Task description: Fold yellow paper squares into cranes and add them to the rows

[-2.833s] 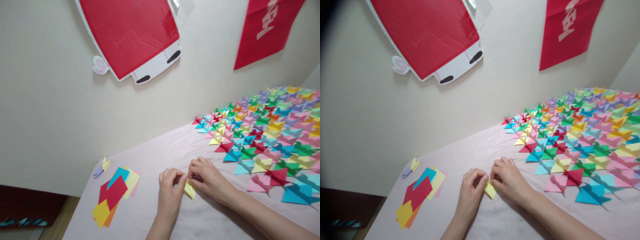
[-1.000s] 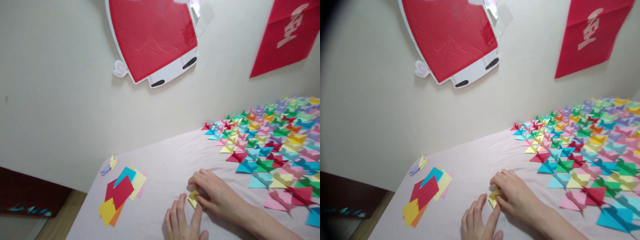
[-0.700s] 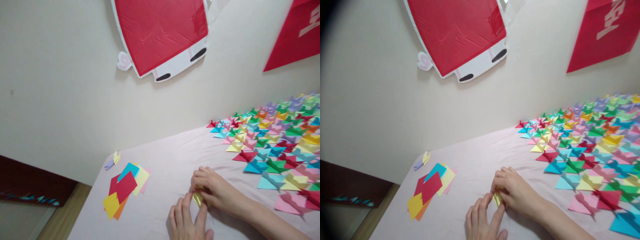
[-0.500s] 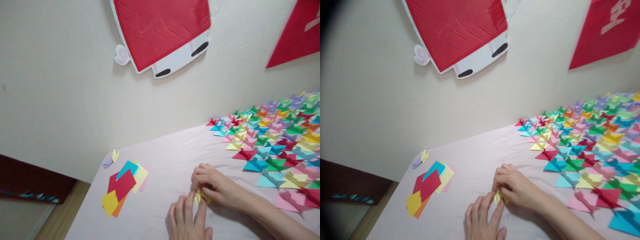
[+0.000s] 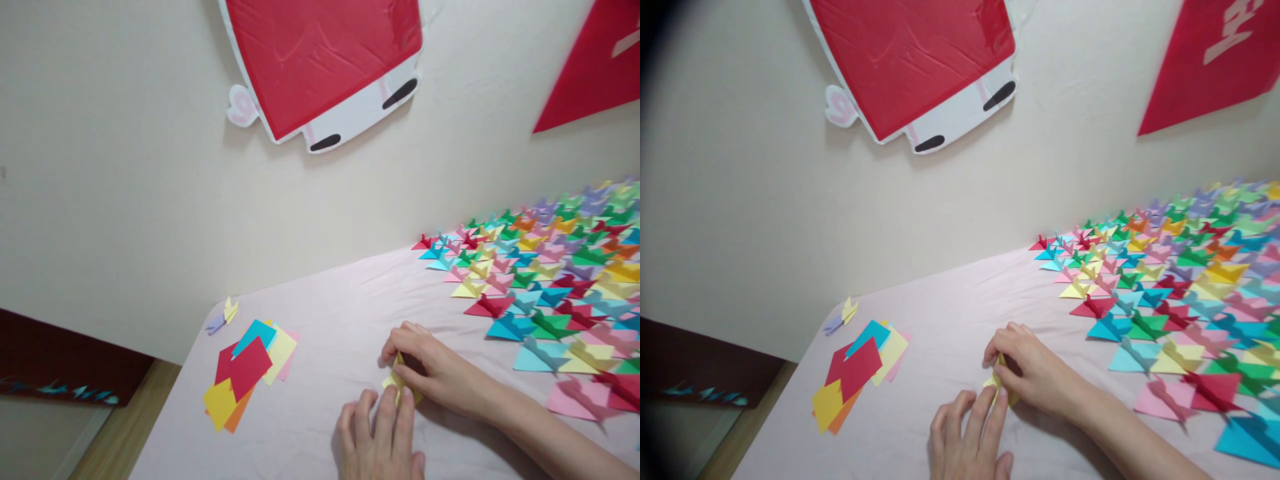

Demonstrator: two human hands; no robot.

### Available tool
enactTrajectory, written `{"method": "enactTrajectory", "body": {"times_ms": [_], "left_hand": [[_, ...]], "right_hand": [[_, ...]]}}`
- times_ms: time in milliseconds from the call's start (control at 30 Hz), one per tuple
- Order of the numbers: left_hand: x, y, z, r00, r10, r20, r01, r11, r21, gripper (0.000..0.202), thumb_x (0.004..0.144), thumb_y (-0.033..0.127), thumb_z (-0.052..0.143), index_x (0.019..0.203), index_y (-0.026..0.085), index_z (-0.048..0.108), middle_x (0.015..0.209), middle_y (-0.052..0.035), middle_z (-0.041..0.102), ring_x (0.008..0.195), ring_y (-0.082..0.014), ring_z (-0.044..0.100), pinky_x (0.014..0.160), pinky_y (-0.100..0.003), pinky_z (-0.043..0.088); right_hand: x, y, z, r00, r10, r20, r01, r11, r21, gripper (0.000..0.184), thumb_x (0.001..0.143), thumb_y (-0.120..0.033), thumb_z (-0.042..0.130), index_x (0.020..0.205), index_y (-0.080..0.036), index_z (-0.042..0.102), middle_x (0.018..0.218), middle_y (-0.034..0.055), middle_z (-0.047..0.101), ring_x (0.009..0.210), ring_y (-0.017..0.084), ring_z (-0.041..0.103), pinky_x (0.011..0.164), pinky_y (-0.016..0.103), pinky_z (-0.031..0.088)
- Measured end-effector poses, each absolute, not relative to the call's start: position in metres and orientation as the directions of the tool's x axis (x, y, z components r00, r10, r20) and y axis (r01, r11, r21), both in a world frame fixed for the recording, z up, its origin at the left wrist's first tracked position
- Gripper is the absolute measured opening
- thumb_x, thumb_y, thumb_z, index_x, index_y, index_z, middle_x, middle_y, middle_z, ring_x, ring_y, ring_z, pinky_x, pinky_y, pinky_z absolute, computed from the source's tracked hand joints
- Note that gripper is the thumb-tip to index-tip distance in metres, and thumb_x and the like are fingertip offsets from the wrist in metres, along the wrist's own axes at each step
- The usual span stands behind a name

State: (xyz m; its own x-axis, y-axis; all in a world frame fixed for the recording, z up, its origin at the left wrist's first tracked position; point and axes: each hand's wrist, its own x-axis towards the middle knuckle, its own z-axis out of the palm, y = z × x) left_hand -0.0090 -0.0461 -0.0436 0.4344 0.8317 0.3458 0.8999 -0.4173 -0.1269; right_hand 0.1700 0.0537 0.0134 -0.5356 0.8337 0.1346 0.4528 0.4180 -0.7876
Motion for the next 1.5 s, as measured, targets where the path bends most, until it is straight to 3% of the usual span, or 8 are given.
{"method": "enactTrajectory", "body": {"times_ms": [133,267,500,800,933,1033,1233,1500], "left_hand": [[-0.01,-0.047,-0.043,0.442,0.84,0.316,0.896,-0.425,-0.125,0.057,0.081,0.042,0.066,0.135,0.026,0.057,0.131,-0.0072,0.061,0.111,-0.0336,0.051,0.089,-0.047,0.041],[-0.009,-0.046,-0.042,0.443,0.842,0.307,0.896,-0.431,-0.109,0.053,0.083,0.044,0.066,0.132,0.026,0.059,0.134,-0.0062,0.06,0.112,-0.033,0.051,0.09,-0.047,0.041],[-0.007,-0.044,-0.041,0.439,0.835,0.33,0.896,-0.435,-0.092,0.054,0.082,0.046,0.065,0.131,0.024,0.06,0.136,-0.0062,0.06,0.111,-0.0321,0.052,0.09,-0.047,0.042],[-0.008,-0.043,-0.039,0.467,0.827,0.313,0.883,-0.456,-0.114,0.054,0.082,0.043,0.063,0.132,0.023,0.059,0.142,-0.0064,0.055,0.116,-0.0334,0.05,0.09,-0.047,0.041],[-0.007,-0.042,-0.038,0.469,0.824,0.319,0.881,-0.46,-0.106,0.053,0.082,0.043,0.062,0.131,0.023,0.06,0.142,-0.0057,0.055,0.115,-0.0327,0.049,0.091,-0.047,0.04],[-0.006,-0.042,-0.036,0.45,0.837,0.312,0.89,-0.448,-0.084,0.049,0.084,0.043,0.06,0.129,0.025,0.06,0.143,-0.0027,0.055,0.114,-0.0314,0.049,0.092,-0.046,0.038],[-0.005,-0.038,-0.034,0.418,0.826,0.378,0.889,-0.457,0.017,0.046,0.086,0.045,0.055,0.128,0.027,0.061,0.141,0.0025,0.057,0.114,-0.0289,0.048,0.094,-0.045,0.036],[-0.007,-0.038,-0.031,0.415,0.826,0.382,0.887,-0.46,0.033,0.052,0.086,0.055,0.059,0.128,0.025,0.063,0.138,0.0002,0.06,0.113,-0.0301,0.051,0.095,-0.046,0.036]], "right_hand": [[0.169,0.056,0.018,-0.476,0.87,0.13,0.554,0.411,-0.724,0.012,0.086,-0.017,0.053,0.082,-0.02,0.063,0.079,0.0032,0.064,0.083,0.022,0.054,0.078,0.037,0.038],[0.169,0.055,0.021,-0.447,0.888,0.107,0.66,0.408,-0.631,0.023,0.09,-0.032,0.057,0.07,-0.02,0.058,0.078,0.0039,0.063,0.083,0.023,0.053,0.079,0.04,0.036],[0.168,0.057,0.018,-0.422,0.904,0.068,0.692,0.37,-0.62,0.022,0.089,-0.02,0.051,0.068,-0.019,0.059,0.083,0.0049,0.062,0.087,0.023,0.052,0.079,0.039,0.036],[0.17,0.058,0.015,-0.43,0.9,0.066,0.673,0.369,-0.641,0.025,0.093,-0.025,0.047,0.073,-0.021,0.061,0.091,0.0063,0.063,0.091,0.024,0.051,0.082,0.043,0.038],[0.169,0.055,0.014,-0.43,0.896,0.11,0.702,0.409,-0.583,0.022,0.093,-0.022,0.046,0.078,-0.021,0.062,0.09,0.0062,0.062,0.09,0.024,0.052,0.081,0.041,0.038],[0.169,0.05,0.01,-0.4,0.904,0.151,0.744,0.416,-0.523,0.008,0.086,-0.021,0.052,0.088,-0.022,0.061,0.097,0.0063,0.063,0.092,0.025,0.053,0.081,0.04,0.039],[0.171,0.041,-0.013,-0.258,0.918,0.302,0.836,0.369,-0.405,0.034,0.082,-0.034,0.061,0.113,-0.02,0.055,0.128,0.0148,0.057,0.114,0.033,0.05,0.093,0.046,0.038],[0.165,0.048,-0.012,-0.238,0.934,0.265,0.881,0.323,-0.347,0.027,0.088,-0.027,0.055,0.114,-0.023,0.06,0.127,0.013,0.056,0.11,0.032,0.052,0.089,0.045,0.038]]}}
